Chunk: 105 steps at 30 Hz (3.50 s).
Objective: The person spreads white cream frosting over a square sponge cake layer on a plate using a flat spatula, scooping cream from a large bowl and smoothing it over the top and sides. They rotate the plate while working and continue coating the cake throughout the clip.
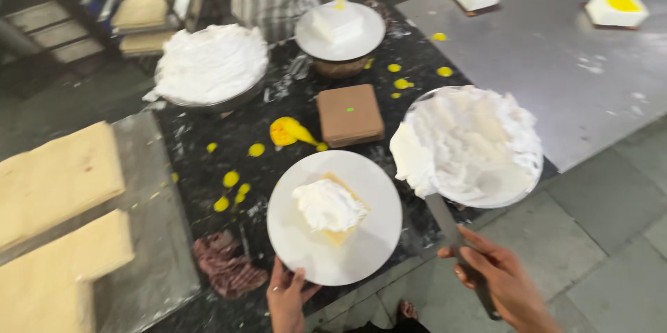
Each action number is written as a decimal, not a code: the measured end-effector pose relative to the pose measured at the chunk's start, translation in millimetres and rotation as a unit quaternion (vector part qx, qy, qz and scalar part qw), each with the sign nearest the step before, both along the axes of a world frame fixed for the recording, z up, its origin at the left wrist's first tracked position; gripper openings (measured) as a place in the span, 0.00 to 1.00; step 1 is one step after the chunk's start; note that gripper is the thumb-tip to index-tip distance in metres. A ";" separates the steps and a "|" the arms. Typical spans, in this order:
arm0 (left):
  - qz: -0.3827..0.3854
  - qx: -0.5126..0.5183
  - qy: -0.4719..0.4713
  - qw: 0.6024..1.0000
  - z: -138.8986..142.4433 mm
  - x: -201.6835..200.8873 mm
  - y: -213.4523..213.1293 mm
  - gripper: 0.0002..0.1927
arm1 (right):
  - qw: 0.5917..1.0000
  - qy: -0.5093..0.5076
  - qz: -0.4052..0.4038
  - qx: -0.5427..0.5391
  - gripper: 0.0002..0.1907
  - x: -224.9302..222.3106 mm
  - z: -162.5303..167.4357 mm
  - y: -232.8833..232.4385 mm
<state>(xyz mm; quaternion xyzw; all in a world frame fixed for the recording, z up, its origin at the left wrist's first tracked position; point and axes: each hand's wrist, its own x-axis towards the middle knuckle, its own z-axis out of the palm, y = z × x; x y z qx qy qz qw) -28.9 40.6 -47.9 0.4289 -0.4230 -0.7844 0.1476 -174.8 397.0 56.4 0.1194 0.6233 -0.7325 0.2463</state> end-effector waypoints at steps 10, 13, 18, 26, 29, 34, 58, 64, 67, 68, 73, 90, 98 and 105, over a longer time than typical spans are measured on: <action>0.002 0.021 -0.024 0.999 16.4 5.5 1.9 0.38 | 0.764 0.543 0.046 0.345 0.24 79.0 64.9 -79.1; -0.003 0.010 0.000 1.000 19.6 6.3 1.7 0.38 | 0.779 0.432 0.201 0.408 0.31 84.3 31.3 -101.9; -0.002 -0.005 -0.017 1.000 18.3 11.9 1.5 0.38 | 0.854 0.377 0.191 0.304 0.29 99.9 10.1 -89.1; -0.012 0.002 0.030 0.999 12.4 22.4 4.7 0.35 | 0.855 0.333 0.227 0.326 0.27 89.8 7.0 -72.5; -0.005 0.029 0.029 0.999 6.7 31.1 19.1 0.24 | 0.872 0.274 0.202 0.352 0.27 85.8 14.8 -61.0; -0.068 0.054 -0.018 0.996 -1.6 45.6 36.5 0.17 | 0.777 0.415 0.208 0.426 0.31 100.1 25.3 -58.7; -0.048 0.013 -0.015 0.999 28.3 43.6 -35.4 0.20 | 0.848 0.311 0.226 0.364 0.27 91.1 36.0 -68.1; -0.042 0.022 -0.031 0.998 34.2 47.5 -20.1 0.19 | 0.773 0.424 0.227 0.413 0.33 108.7 27.3 -70.2; -0.070 0.062 -0.003 0.996 38.0 53.7 -1.2 0.18 | 0.808 0.367 0.251 0.386 0.30 110.0 32.0 -67.2; -0.092 0.080 0.017 0.992 39.2 55.9 3.0 0.18 | 0.783 0.389 0.253 0.414 0.33 110.8 34.1 -67.7; -0.036 0.037 -0.028 0.998 41.8 49.1 -16.1 0.19 | 0.803 0.431 0.190 0.365 0.28 120.3 46.5 -70.6; -0.043 0.038 0.032 0.998 22.7 48.7 -25.9 0.22 | 0.741 0.485 0.187 0.424 0.32 125.6 27.8 -79.6; -0.045 0.040 -0.035 0.998 42.0 54.0 -11.5 0.22 | 0.792 0.388 0.181 0.435 0.28 129.6 33.4 -75.0; -0.031 0.050 -0.104 0.993 64.6 46.4 -21.7 0.28 | 0.798 0.386 0.149 0.439 0.27 122.7 47.6 -76.9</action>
